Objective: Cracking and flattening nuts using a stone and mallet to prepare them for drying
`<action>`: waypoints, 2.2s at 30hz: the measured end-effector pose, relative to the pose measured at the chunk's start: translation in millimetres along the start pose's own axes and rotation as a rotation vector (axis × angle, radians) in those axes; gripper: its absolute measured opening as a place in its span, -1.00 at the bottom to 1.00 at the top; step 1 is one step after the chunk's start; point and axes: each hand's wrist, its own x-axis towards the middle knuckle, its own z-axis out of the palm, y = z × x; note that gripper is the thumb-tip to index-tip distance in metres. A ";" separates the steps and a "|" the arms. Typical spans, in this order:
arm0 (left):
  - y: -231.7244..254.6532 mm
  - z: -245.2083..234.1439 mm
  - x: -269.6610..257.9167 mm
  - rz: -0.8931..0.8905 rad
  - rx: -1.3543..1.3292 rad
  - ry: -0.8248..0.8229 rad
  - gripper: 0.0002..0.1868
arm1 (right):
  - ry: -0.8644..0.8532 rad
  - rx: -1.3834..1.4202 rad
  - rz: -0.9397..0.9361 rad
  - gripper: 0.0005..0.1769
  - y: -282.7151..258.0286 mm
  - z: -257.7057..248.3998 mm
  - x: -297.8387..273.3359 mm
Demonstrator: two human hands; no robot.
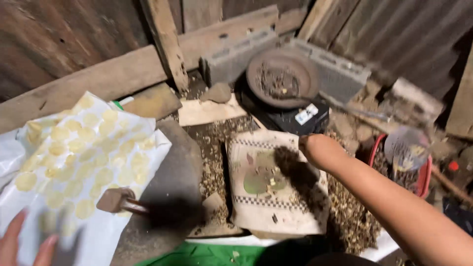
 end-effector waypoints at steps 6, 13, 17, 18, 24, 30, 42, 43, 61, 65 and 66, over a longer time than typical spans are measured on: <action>342.7 32.5 105.9 0.368 0.455 -0.749 -0.44 | -0.030 0.422 -0.056 -0.75 -45.4 50.9 -27.0; 385.0 278.6 6.2 0.795 0.134 -0.507 -0.89 | -0.107 0.392 -0.170 -0.79 -43.7 81.4 -23.3; 415.7 343.8 -19.8 0.056 -0.158 -0.766 -0.89 | -0.120 0.537 -0.142 -0.85 -37.9 50.7 -43.4; 405.8 363.1 -25.0 0.112 -0.229 -0.771 -0.85 | -0.100 0.584 -0.135 -0.88 -37.5 52.1 -44.9; 400.9 371.8 -36.8 0.336 -0.188 -0.766 -0.89 | -0.195 0.598 0.048 -0.84 -32.2 107.3 -39.7; 446.4 327.1 -15.5 -0.728 -0.537 -0.876 -0.67 | -0.174 0.614 0.034 -0.85 -31.9 93.8 -37.7; 387.7 328.5 -51.5 -0.454 -0.029 -0.838 -0.51 | 0.073 0.115 -0.530 -0.88 -54.3 145.3 -18.2; 364.4 347.0 -59.6 -0.461 -0.029 -0.830 -0.51 | 0.075 0.113 -0.539 -0.88 -55.2 143.7 -18.1; 388.7 280.0 -43.6 -1.202 -1.682 -0.692 -0.49 | -0.273 1.142 -0.131 -0.82 -108.6 28.6 -56.1; 392.7 265.4 -42.7 -1.180 -1.642 -0.683 -0.52 | -0.369 1.393 -0.038 -0.88 -110.1 40.8 -48.2; 392.1 265.5 -44.8 -1.166 -1.622 -0.688 -0.53 | -0.371 1.422 -0.036 -0.89 -110.3 43.4 -46.3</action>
